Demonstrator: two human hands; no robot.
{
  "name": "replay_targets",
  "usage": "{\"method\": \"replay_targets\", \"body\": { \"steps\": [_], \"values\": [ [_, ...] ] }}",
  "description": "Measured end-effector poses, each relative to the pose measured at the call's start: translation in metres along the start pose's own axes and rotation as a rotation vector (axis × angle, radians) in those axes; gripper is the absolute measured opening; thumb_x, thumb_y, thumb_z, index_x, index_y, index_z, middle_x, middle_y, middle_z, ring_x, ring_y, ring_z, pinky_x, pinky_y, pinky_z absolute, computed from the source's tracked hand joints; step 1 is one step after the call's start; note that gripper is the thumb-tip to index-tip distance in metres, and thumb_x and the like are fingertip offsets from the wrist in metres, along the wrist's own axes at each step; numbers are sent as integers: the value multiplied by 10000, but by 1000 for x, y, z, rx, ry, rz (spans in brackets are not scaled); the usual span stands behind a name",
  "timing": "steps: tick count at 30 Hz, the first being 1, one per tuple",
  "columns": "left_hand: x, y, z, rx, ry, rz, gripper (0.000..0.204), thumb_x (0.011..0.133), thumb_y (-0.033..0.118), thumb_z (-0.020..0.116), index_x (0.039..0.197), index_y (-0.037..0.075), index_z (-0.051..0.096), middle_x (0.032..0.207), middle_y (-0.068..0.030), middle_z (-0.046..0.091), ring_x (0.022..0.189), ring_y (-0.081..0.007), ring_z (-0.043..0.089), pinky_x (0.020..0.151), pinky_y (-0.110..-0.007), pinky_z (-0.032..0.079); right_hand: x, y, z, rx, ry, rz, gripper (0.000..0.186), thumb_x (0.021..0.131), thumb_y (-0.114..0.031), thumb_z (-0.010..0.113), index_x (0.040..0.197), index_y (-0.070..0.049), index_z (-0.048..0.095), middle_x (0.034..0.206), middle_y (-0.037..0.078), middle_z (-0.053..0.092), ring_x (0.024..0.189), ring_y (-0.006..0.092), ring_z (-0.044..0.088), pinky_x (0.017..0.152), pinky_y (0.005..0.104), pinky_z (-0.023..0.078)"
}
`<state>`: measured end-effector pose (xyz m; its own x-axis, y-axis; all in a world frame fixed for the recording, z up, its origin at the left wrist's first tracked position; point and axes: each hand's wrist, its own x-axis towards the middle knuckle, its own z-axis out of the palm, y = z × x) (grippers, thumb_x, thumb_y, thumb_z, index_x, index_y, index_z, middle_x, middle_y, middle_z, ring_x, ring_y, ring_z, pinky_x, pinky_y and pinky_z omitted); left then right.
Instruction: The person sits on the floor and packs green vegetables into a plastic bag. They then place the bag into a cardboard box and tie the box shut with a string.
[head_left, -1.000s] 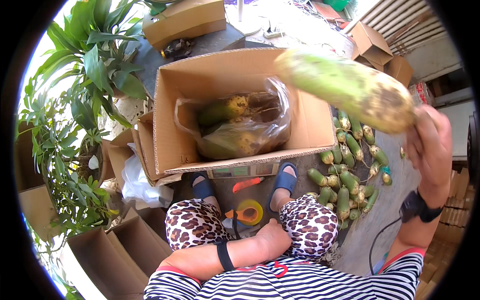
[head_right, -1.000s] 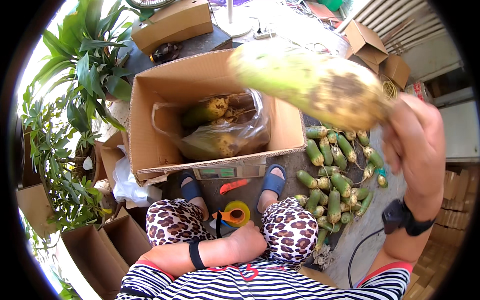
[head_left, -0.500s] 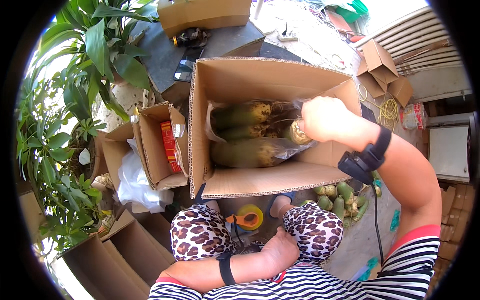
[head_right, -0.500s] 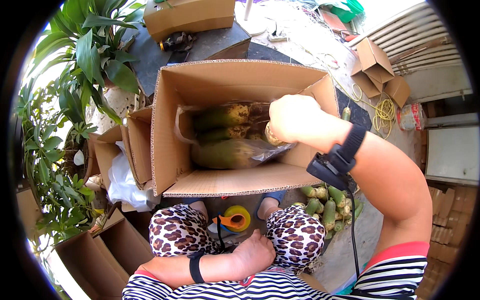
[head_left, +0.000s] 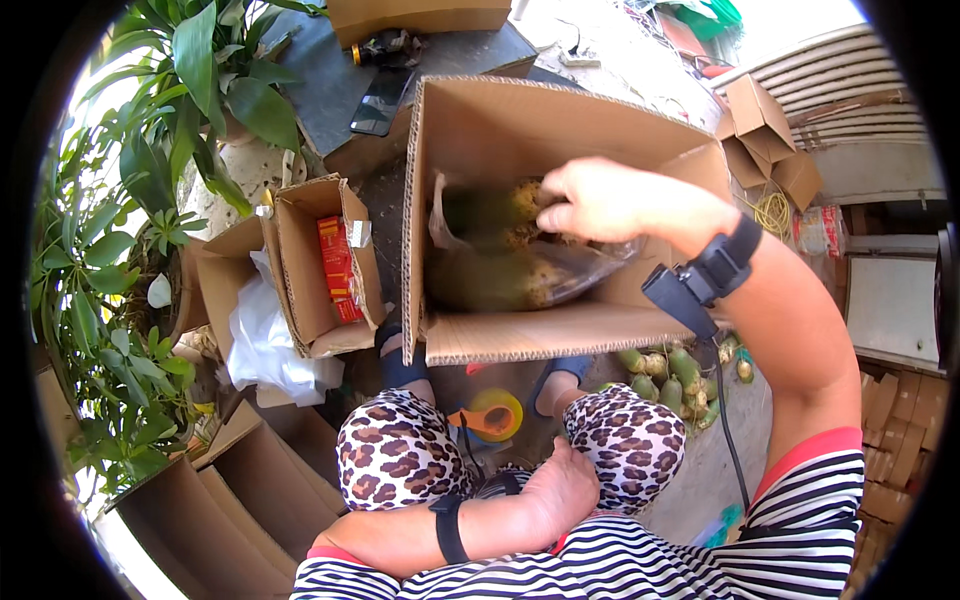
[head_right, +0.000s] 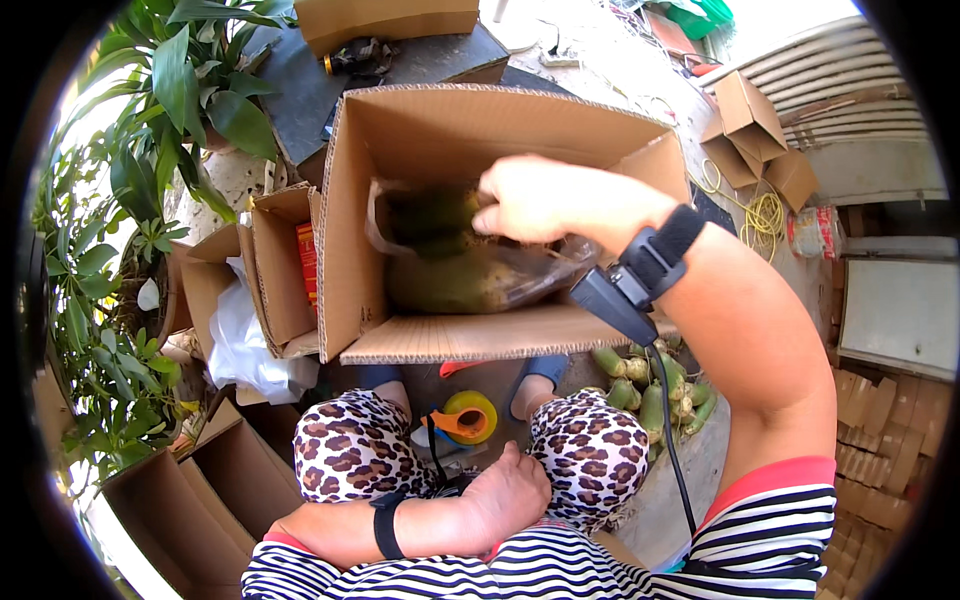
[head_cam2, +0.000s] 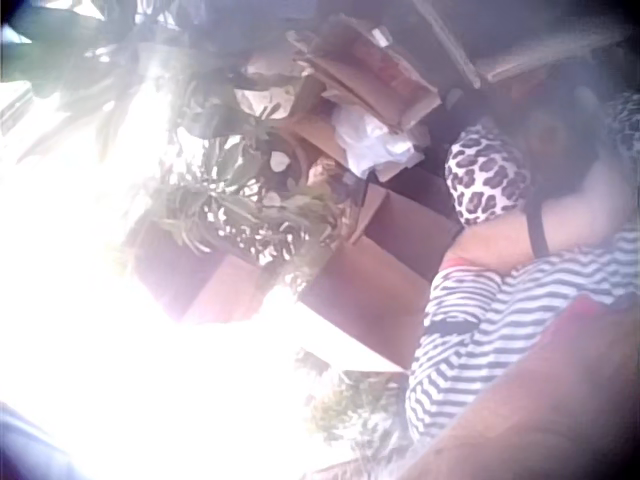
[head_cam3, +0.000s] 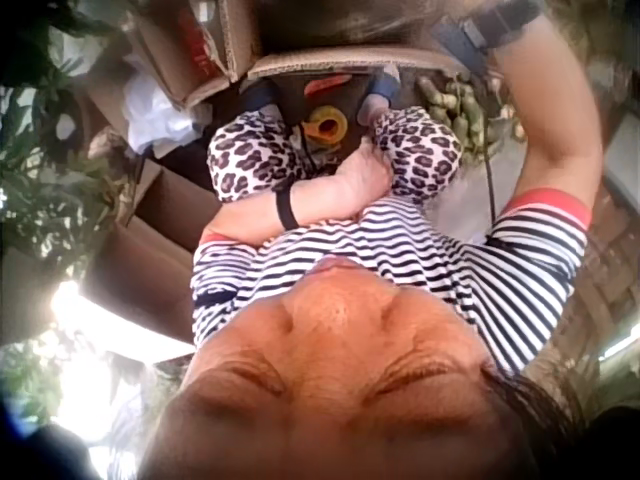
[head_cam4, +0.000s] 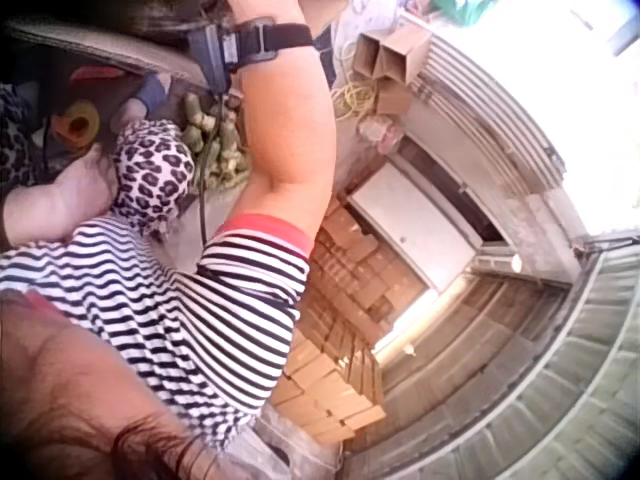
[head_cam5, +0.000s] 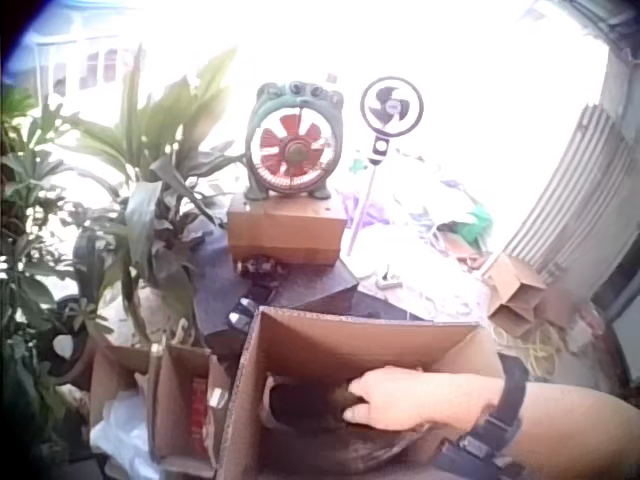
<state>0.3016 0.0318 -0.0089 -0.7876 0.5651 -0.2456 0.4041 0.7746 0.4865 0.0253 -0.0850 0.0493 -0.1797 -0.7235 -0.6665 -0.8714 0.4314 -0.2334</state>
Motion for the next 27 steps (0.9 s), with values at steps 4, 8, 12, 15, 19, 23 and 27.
{"method": "replay_targets", "body": {
  "steps": [4,8,12,15,19,23,27],
  "values": [
    [4,12,11,51,-15,3,270,866,150,525,1035,-2,670,964,-133,664,949,-276,624,925,-465,453,-64,-16,-15,295,403,-179,355,885,-234,590,1086,54,641,913,195,689,772,241,686,755,350,537],
    [9,19,24,18,-66,-3,283,869,173,534,1056,18,680,995,-113,670,968,-269,624,958,-474,421,-144,-41,12,619,728,-373,221,925,-61,514,1061,60,639,1008,118,671,741,124,643,689,256,515],
    [18,25,46,30,-179,37,240,862,193,538,973,74,715,961,-79,686,921,-219,629,806,-395,426,-189,-11,75,1125,1000,-755,341,1021,-159,373,1190,68,563,1083,145,639,670,94,526,641,256,421],
    [28,25,69,35,-219,53,223,861,202,538,925,103,728,909,-46,697,907,-213,632,765,-370,418,-181,14,126,1496,1110,-889,296,1006,-174,421,1158,18,587,1003,104,656,628,110,485,653,293,403],
    [44,27,87,-29,-322,45,233,842,246,564,912,97,728,908,-48,702,916,-222,635,782,-366,426,-132,75,195,1901,1513,-250,203,954,-170,533,1059,-14,610,859,77,649,650,154,538,659,320,445],
    [60,24,113,-174,-356,-22,320,891,326,545,938,59,716,946,-117,695,981,-283,637,874,-403,445,-120,134,208,2038,1333,-400,156,939,-172,545,991,-36,600,825,73,632,682,183,577,626,348,458],
    [76,30,115,-179,-379,-68,360,875,345,549,949,29,706,956,-156,685,963,-322,643,852,-420,481,-119,156,217,2184,1374,-149,112,918,-222,555,898,-121,599,714,2,619,586,135,566,529,302,451]
  ]
}}
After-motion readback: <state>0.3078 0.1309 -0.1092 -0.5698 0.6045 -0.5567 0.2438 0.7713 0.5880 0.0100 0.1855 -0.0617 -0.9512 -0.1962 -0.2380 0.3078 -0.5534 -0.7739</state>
